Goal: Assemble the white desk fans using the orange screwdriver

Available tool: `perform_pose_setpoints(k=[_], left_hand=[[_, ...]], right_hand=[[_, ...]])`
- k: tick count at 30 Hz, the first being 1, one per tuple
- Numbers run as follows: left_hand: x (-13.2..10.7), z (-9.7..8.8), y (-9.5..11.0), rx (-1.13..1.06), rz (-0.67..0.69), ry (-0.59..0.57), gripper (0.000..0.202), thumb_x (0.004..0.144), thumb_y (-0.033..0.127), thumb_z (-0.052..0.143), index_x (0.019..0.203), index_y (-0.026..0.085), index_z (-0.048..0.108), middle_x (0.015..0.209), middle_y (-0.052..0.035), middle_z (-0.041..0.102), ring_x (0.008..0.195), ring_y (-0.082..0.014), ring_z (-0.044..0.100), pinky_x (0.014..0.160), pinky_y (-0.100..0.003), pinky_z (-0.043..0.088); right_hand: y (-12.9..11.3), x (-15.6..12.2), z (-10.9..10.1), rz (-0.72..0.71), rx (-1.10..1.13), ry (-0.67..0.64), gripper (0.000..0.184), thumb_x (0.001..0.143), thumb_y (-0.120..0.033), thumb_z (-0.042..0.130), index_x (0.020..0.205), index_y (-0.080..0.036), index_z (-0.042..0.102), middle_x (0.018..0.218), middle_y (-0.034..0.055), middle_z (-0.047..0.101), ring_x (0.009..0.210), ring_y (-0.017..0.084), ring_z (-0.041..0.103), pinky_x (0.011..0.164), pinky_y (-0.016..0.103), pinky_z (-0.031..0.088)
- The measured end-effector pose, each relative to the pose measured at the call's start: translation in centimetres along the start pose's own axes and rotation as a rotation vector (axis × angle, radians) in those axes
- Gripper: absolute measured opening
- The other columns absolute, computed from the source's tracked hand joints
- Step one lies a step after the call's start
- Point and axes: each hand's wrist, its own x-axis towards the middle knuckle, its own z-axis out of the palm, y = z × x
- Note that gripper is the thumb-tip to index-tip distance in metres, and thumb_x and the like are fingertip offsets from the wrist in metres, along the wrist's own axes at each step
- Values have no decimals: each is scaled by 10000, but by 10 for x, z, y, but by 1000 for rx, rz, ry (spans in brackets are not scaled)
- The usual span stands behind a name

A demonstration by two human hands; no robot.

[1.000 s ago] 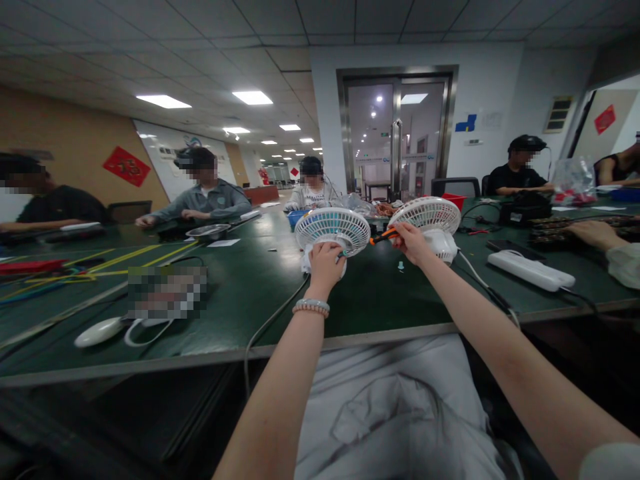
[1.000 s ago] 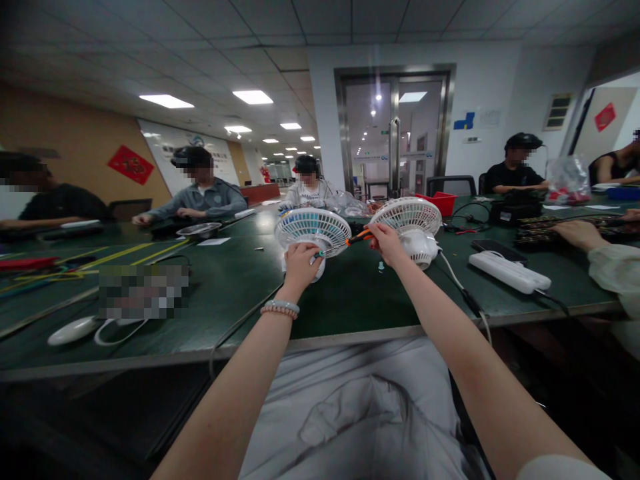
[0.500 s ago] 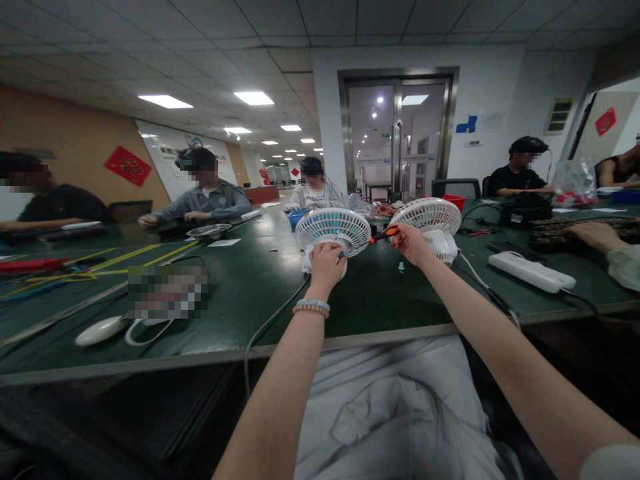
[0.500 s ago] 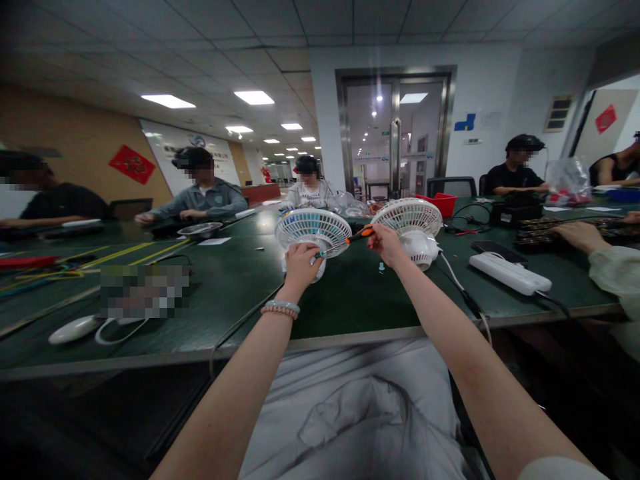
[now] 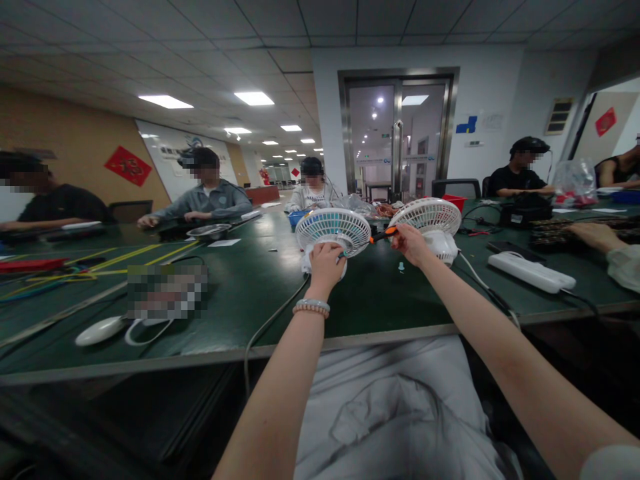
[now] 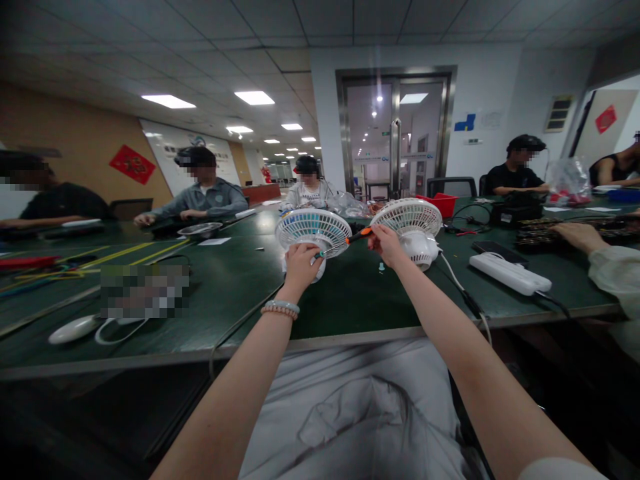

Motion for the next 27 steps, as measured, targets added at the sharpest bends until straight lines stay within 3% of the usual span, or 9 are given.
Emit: perform_pose_setpoints(k=[27], left_hand=[[-1, -2, 0, 16, 1, -3, 208, 754, 293, 550, 931, 246, 650, 1052, -24, 598, 1043, -239, 413, 854, -400, 333]], right_hand=[[1, -1, 0, 28, 34, -16, 331, 647, -460, 667, 671, -199, 466, 430, -67, 489, 404, 78, 454, 448, 212, 366]])
